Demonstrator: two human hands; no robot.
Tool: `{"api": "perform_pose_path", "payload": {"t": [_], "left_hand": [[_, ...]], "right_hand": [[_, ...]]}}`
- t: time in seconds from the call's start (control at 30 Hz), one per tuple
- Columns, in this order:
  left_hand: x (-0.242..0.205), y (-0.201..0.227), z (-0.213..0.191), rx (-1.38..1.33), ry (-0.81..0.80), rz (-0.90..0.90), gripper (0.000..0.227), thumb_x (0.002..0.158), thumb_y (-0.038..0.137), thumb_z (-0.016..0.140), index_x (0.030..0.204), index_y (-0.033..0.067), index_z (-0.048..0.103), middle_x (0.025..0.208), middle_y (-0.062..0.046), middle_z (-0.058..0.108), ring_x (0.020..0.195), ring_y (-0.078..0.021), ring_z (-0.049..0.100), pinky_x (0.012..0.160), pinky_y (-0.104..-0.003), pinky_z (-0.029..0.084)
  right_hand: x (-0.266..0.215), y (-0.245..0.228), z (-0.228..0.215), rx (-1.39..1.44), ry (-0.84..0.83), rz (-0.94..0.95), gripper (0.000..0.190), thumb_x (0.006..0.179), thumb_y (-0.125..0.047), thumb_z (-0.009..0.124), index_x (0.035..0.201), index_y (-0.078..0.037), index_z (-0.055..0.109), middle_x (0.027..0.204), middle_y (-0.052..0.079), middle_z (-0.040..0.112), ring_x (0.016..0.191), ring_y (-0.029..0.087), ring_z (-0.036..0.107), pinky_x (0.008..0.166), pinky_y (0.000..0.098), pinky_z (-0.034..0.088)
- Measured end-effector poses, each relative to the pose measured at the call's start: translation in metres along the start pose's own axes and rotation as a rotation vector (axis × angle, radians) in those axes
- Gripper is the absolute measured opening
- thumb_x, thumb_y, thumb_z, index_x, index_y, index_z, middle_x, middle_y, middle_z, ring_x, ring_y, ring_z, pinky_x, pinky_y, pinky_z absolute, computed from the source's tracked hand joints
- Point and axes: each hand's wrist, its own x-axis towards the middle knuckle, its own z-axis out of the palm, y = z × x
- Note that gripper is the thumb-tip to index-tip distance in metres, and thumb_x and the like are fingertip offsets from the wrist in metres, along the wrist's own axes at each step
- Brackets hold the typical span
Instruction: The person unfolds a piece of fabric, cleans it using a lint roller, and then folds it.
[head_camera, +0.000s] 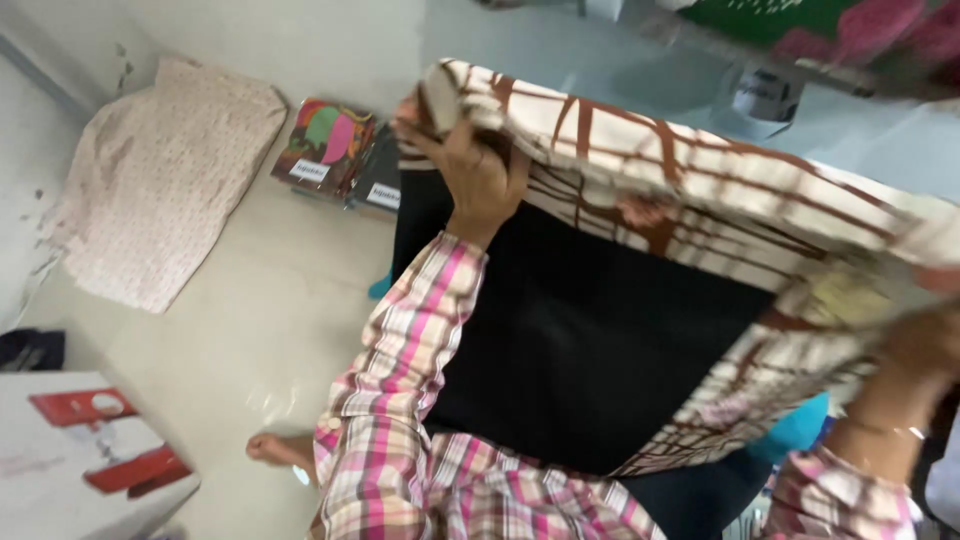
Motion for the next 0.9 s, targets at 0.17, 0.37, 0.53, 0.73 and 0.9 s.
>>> {"api": "perform_pose_path", "payload": {"t": [0.17,0.37,0.53,0.73,0.9], "left_hand": [[-0.038,-0.054,0.065,0.204,-0.238,0.011,0.051,0.094,0.023,0.067,0.128,0.0092,0.031,0.093,-0.005,0.063,0.101,-0.03,0.062,0.116,-0.075,-0.004],[-0.093,-0.124,0.108,0.45,-0.697,-0.116,0.066,0.093,0.04,0.056,0.152,0.0156,0.038,0.15,-0.006,0.046,0.143,-0.0365,0.037,0.113,-0.076,0.015],[-0.097,-0.122,0.103,0.496,-0.745,-0.192,0.067,0.097,0.049,0.05,0.159,0.0352,0.029,0.165,0.0,0.036,0.15,-0.0352,0.03,0.115,-0.072,0.018],[-0.11,-0.138,0.113,0.495,-0.663,-0.125,0.062,0.095,0.053,0.057,0.152,0.0315,0.048,0.161,0.001,0.038,0.148,-0.0347,0.033,0.114,-0.072,0.022],[-0.101,-0.159,0.095,0.286,-0.986,-0.238,0.079,0.096,0.063,0.048,0.159,0.0177,0.033,0.166,-0.01,0.018,0.152,-0.0428,0.012,0.112,-0.076,0.01]], "right_hand": [[0.158,-0.01,-0.202,1.662,0.19,0.234,0.028,0.091,0.028,0.048,0.115,0.016,0.059,0.108,0.028,0.058,0.09,0.038,0.058,0.079,0.0461,0.051],[0.136,-0.082,-0.212,1.951,-0.675,0.062,0.041,0.109,-0.014,0.048,0.137,0.007,0.026,0.126,0.021,0.018,0.116,0.036,0.022,0.094,0.0468,0.024],[0.114,-0.1,-0.197,1.545,-0.746,-0.226,0.067,0.112,-0.036,0.044,0.164,0.0,0.023,0.163,0.038,0.015,0.146,0.061,0.031,0.112,0.0679,0.027],[0.076,-0.107,-0.162,1.491,-0.355,-0.428,0.061,0.108,-0.024,0.054,0.162,0.0,0.041,0.162,0.034,0.037,0.145,0.058,0.034,0.103,0.0759,0.033],[0.067,-0.028,-0.201,1.547,-0.928,-0.442,0.07,0.1,-0.04,0.051,0.159,-0.004,0.038,0.162,0.035,0.03,0.148,0.051,0.029,0.113,0.0564,0.029]]}}
